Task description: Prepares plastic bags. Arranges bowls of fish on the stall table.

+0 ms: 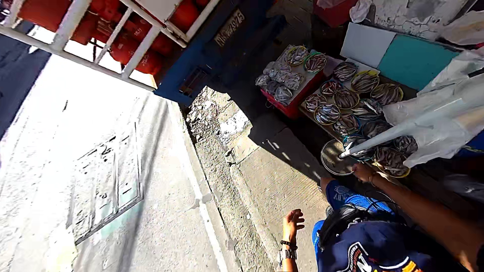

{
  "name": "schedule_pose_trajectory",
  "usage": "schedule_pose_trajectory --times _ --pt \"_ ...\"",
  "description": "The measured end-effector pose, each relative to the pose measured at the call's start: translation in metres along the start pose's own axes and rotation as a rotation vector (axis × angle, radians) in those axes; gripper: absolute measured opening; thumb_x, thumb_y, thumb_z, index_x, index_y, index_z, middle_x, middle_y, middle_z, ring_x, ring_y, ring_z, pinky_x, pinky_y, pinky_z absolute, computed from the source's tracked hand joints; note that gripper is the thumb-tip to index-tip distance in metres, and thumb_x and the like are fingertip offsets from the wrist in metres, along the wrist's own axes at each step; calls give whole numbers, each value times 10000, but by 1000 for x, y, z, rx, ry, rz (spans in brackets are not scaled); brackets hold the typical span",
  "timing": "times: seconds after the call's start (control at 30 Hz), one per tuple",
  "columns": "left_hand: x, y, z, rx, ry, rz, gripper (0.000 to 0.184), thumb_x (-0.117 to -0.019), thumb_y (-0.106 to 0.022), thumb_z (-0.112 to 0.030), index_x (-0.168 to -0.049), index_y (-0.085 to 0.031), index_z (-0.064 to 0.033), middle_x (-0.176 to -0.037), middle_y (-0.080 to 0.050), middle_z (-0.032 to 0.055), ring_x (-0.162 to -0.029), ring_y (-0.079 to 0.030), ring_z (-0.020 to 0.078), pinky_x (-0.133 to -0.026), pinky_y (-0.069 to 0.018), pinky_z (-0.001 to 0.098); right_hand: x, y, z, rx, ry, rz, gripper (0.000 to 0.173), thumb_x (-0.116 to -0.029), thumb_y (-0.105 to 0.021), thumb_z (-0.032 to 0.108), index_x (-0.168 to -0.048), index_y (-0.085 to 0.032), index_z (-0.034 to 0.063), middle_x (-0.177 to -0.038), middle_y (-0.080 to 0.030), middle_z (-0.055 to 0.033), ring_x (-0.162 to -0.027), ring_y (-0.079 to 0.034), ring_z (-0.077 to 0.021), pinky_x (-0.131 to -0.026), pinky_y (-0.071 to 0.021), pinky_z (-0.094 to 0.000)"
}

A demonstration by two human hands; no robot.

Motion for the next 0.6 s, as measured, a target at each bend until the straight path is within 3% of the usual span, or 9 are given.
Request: schedule_pose_trajectory --times 0.1,0.23,0.33,0.43,0.5,0.6 --pt "-26 17 -12 146 37 -97 299 -1096 -430 -131 -1254 -576 75 -1013 -683 164 -761 -683 205 -655 -585 365 -31 -4 64 6 67 25 375 -1073 -489 141 -1387 -531 -59 -1304 -616 -304 -1110 -667 -429 -993 -517 -573" --pt "-75 40 -36 296 78 -166 300 -1095 -412 -141 -1248 -568 65 -961 -694 148 -746 -693 207 -645 -587 355 -91 -5 116 -91 28 38 368 -1056 -497 114 -1375 -524 -68 -1262 -620 -309 -1037 -685 -409 -936 -546 -546" --pt "-109 61 -63 338 148 -264 275 -1088 -434 -164 -1207 -567 45 -921 -680 123 -732 -674 191 -643 -570 343 -132 19 150 -98 -13 48 356 -1045 -510 113 -1343 -548 -78 -1230 -635 -301 -1023 -687 -396 -926 -545 -536" --pt "-136 79 -115 251 192 -281 342 -1090 -398 -177 -1301 -528 57 -1046 -647 169 -810 -647 217 -708 -550 377 -147 67 190 -109 -50 19 366 -1041 -522 113 -1338 -559 -98 -1275 -623 -316 -1125 -656 -422 -999 -503 -559" --pt "-159 91 -153 197 157 -250 370 -1091 -393 -174 -1352 -497 67 -1134 -643 214 -894 -664 246 -780 -561 408 -164 94 205 -138 -72 13 363 -1055 -486 102 -1361 -539 -85 -1254 -627 -302 -1082 -668 -391 -978 -517 -521" --pt "-195 101 -209 177 115 -253 375 -1091 -387 -173 -1360 -481 70 -1127 -648 210 -891 -671 234 -783 -565 399 -191 120 218 -166 -110 -30 362 -1047 -483 107 -1350 -553 -78 -1218 -647 -296 -1042 -685 -386 -950 -535 -524"
Point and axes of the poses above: each hand's wrist, its own x-axis away from the middle knuckle, its own y-axis out of the back of the hand, z = x × y, the point moved 1 cm from there along -x, towards the middle knuckle
